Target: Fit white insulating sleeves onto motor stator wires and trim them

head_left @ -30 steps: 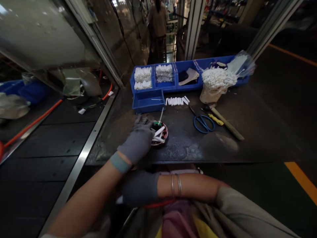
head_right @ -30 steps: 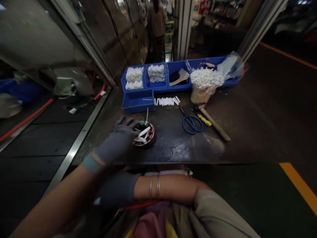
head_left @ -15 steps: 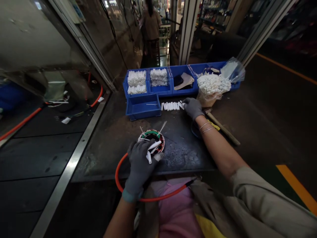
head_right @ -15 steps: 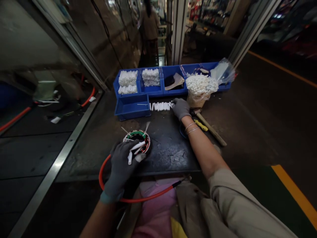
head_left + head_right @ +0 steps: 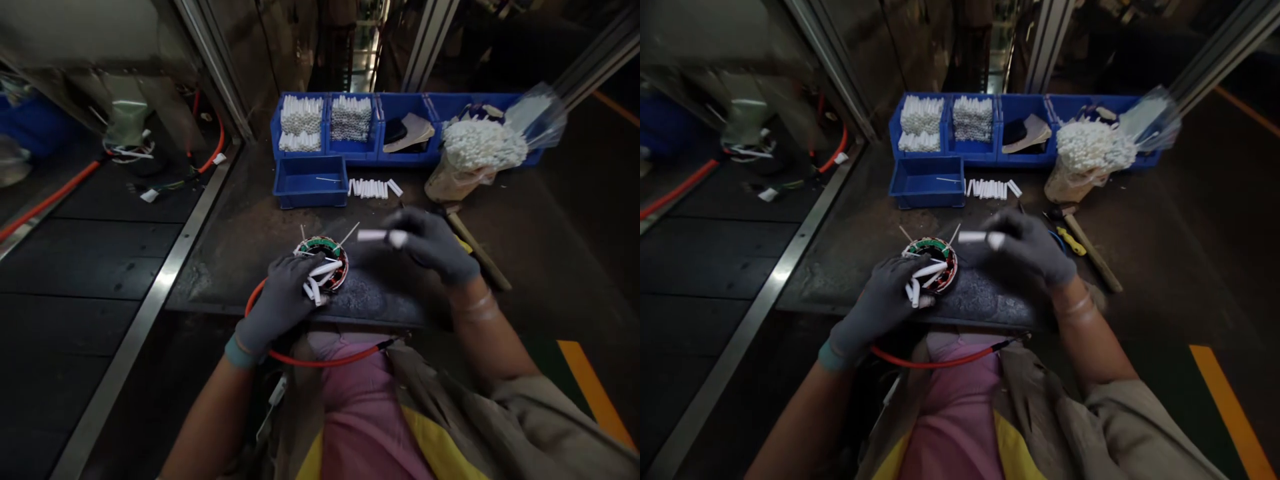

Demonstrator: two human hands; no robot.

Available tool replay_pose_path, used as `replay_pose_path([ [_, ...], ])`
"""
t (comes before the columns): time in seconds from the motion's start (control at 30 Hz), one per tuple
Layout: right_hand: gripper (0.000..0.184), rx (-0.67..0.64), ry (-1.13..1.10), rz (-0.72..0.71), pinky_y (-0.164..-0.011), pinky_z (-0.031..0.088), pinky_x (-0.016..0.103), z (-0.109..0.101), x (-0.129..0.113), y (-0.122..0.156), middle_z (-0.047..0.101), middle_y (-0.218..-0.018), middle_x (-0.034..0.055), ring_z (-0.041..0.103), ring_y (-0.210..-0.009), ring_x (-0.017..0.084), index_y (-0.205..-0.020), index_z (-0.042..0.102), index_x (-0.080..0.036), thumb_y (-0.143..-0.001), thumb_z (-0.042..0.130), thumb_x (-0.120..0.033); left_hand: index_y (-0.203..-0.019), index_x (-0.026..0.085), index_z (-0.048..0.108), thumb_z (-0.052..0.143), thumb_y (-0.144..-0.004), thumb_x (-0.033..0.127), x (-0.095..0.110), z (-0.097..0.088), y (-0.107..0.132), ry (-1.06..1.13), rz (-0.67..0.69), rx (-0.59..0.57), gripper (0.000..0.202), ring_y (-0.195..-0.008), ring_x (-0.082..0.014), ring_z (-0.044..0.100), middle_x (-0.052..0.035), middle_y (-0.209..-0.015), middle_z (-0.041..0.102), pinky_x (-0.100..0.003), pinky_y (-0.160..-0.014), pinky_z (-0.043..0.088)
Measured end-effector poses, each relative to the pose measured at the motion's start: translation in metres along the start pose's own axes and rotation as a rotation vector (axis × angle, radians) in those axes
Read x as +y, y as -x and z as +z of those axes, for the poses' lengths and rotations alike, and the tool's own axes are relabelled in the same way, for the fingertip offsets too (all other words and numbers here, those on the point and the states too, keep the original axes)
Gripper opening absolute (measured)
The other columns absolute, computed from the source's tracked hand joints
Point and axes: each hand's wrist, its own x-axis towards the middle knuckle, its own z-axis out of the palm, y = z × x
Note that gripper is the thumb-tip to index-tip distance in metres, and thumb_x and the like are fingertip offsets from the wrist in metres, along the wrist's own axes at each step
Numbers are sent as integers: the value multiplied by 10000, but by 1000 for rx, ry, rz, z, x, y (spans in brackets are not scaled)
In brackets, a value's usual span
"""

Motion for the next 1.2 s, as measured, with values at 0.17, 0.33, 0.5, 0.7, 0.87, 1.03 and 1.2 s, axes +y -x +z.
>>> replay_pose_path([
  [0.17,117,-125,106,-143,-715,470,269,42,-40,49,743,-893,26,681,-805,160,-998,741,-188,-969,645,-250,-1404,230,585,774,-804,262,-4,-3,-1,-10,19,-37,630,-1246,-319,630,-107,-1351,681,-487,-1075,448],
  [0.33,155,8,121,-13,-653,470,256,82,-28,74,757,-882,20,688,-747,159,-1049,762,-199,-968,658,-279,-1412,224,586,723,-816,240,-5,-3,0,1,35,-37,612,-1271,-312,615,-102,-1370,674,-486,-1115,431],
  [0.5,217,69,121,37,-686,533,290,107,-32,87,795,-942,28,739,-793,199,-1149,766,-244,-980,662,-331,-1404,199,577,674,-814,191,-3,1,0,48,27,10,599,-1244,-304,624,-102,-1357,678,-473,-1093,444],
  [0.7,182,76,185,-72,-769,582,344,143,-51,61,790,-991,62,744,-874,234,-1071,761,-252,-1005,598,-298,-1458,190,525,626,-822,168,1,7,2,49,-31,26,644,-1241,-318,618,-129,-1373,660,-485,-1077,448],
  [0.87,318,17,127,-226,-761,592,348,149,-47,76,775,-1075,112,742,-911,242,-1287,685,-193,-1052,548,-358,-1427,195,566,595,-846,156,-3,0,1,107,10,-40,583,-1280,-301,607,-123,-1362,668,-497,-1138,420],
  [1.03,310,110,298,-202,-824,561,327,81,-19,76,774,-1127,71,728,-974,217,-1338,663,-248,-1040,595,-295,-1505,251,523,766,-800,334,-12,-32,-5,276,-4,-260,750,-1375,-335,541,-107,-1494,581,-499,-1177,410],
  [1.2,294,41,658,-279,-793,498,398,60,13,55,760,-1081,129,665,-950,273,-1287,690,-156,-1020,573,-193,-1432,224,627,701,-887,487,-1,-56,-12,737,-187,-349,610,-1256,-355,639,-126,-1379,667,-500,-1075,523],
])
